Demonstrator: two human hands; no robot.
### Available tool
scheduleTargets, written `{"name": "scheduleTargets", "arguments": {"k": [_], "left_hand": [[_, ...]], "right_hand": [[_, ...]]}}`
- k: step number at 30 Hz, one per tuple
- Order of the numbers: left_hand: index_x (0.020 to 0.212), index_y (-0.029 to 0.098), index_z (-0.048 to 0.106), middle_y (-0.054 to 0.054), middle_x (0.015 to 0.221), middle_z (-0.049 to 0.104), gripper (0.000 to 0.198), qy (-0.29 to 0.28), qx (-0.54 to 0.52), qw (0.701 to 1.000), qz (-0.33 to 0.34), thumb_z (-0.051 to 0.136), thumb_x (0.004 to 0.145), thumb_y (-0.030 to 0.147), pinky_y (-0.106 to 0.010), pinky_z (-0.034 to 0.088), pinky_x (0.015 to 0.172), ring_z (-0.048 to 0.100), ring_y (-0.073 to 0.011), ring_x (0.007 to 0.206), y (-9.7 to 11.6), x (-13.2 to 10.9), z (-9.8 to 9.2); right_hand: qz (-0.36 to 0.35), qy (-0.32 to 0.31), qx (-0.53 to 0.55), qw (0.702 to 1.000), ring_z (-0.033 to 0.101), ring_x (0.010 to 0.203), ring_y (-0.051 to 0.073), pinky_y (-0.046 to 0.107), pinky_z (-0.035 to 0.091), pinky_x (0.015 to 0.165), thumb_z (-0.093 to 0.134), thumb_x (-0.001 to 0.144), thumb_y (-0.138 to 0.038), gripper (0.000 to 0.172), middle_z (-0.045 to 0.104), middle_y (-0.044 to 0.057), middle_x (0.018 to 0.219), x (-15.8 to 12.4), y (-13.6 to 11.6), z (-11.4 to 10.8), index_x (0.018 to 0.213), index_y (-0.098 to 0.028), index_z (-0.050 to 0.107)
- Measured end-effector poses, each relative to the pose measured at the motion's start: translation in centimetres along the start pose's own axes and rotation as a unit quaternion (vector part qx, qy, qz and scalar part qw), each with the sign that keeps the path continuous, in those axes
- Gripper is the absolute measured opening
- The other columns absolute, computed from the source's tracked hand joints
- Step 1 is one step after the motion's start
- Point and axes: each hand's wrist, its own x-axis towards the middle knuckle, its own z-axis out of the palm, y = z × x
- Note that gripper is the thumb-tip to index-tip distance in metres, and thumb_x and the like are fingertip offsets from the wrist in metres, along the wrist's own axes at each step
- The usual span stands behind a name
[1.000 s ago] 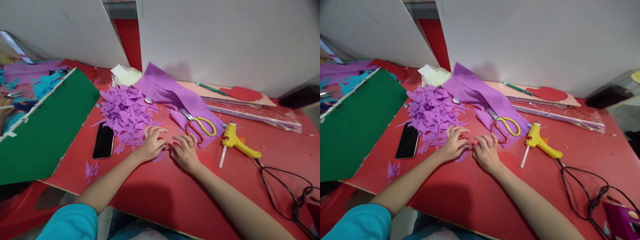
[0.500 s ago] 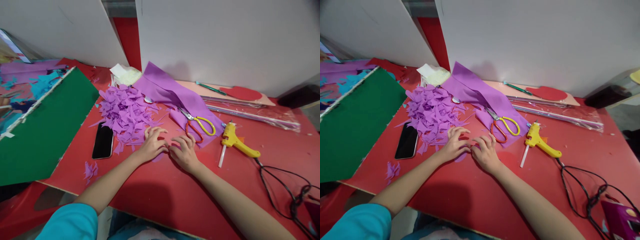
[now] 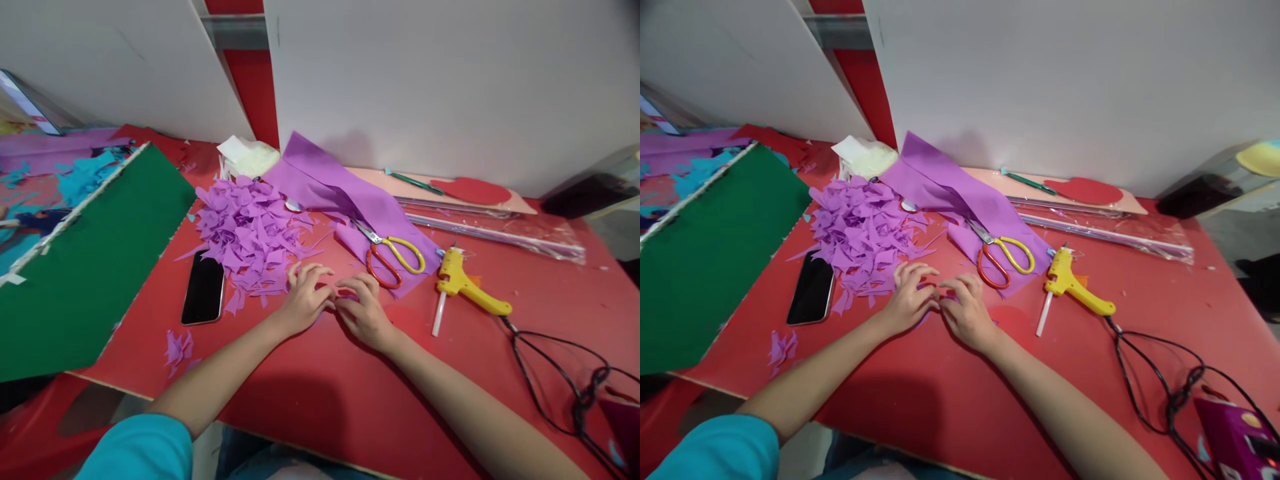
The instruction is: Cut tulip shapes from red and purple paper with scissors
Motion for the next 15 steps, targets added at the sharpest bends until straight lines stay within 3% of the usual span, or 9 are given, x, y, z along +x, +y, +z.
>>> {"name": "scheduleTargets", "arguments": {"k": [6,15], "left_hand": [[0.082,0.014,0.058,-0.013,0.106,0.056,0.009,-0.016,0.007,1.000,-0.003,0.055,0.084,0.022,-0.052,0.024,0.101,0.046,-0.0262,0.107,0.15,-0.11,0.34],[0.083,0.015,0.059,-0.012,0.106,0.056,0.012,-0.042,0.011,0.999,-0.007,0.053,0.086,0.025,-0.053,0.026,0.100,0.046,-0.0258,0.105,-0.02,-0.10,0.41]], "right_hand": [[0.009,-0.011,0.043,0.999,0.045,0.102,0.025,0.044,0.043,0.086,0.057,0.082,-0.013,0.016,0.063,0.009,0.108,-0.07,-0.09,-0.17,0.070,-0.018,0.066],[0.003,-0.013,0.055,0.998,0.047,0.104,0.025,0.044,0.046,0.084,0.054,0.082,-0.012,0.018,0.060,0.011,0.110,-0.04,-0.25,-0.12,0.070,-0.018,0.067]]}}
